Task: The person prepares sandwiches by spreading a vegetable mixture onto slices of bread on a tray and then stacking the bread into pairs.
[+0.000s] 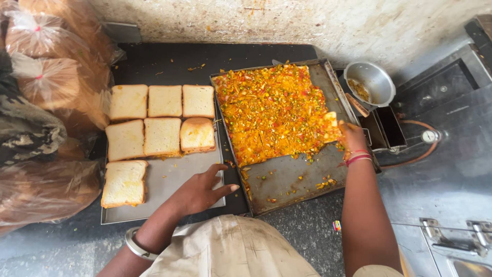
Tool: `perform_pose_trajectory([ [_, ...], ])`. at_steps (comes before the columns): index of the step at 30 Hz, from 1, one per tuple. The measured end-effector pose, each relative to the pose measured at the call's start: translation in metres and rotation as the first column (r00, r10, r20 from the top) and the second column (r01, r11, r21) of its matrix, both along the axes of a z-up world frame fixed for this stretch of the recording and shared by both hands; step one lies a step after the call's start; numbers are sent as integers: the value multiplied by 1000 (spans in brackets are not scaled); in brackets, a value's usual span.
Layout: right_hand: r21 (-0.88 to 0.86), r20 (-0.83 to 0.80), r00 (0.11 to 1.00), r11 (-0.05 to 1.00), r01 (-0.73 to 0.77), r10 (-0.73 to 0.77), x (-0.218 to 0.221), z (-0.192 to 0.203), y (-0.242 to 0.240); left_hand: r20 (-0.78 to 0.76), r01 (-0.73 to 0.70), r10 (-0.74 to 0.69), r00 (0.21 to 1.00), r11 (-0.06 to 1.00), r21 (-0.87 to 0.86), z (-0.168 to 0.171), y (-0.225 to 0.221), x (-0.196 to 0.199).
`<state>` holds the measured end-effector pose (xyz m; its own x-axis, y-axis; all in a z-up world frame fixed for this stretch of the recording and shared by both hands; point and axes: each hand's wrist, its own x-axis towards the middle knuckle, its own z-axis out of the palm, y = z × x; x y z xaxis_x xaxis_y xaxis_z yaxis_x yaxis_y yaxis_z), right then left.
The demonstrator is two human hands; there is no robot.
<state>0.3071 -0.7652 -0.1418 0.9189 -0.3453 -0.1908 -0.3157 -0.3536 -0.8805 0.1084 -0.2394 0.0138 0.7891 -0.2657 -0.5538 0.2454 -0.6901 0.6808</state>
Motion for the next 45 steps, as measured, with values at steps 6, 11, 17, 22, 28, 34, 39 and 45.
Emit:
perform_pose_trajectory([
  [6, 666, 151, 987, 744, -60, -55, -25, 23, 49, -1, -204, 297, 955, 653, -730, -17, 18, -29],
  [11, 434, 376, 910, 834, -339, 175, -50, 22, 103, -45, -379, 482, 875, 625, -683, -17, 40, -39],
  [17, -784, 88, 758, 514, -347, 646, -94, 16, 154, -11, -412, 542, 841, 626, -663, -8, 59, -43],
  [22, -884, 17, 741, 356, -303, 671, -84, 35, 155, 0, -384, 517, 856, 636, -669, -2, 73, -44],
  [28, -556, 125, 944, 810, -187, 304, -36, 28, 101, 86, -305, 508, 857, 635, -710, -3, 91, -39],
  [34, -120, -237, 939, 952, -282, 248, -4, 25, 88, 106, -271, 455, 884, 684, -677, -1, 104, -40],
  [39, 61, -368, 906, 978, -201, 209, -16, 67, 108, 136, -257, 474, 870, 671, -695, -6, 115, -42],
  [45, 223, -260, 919, 944, -242, 297, -17, 80, 117, 99, -293, 510, 854, 630, -719, -10, 117, -42],
])
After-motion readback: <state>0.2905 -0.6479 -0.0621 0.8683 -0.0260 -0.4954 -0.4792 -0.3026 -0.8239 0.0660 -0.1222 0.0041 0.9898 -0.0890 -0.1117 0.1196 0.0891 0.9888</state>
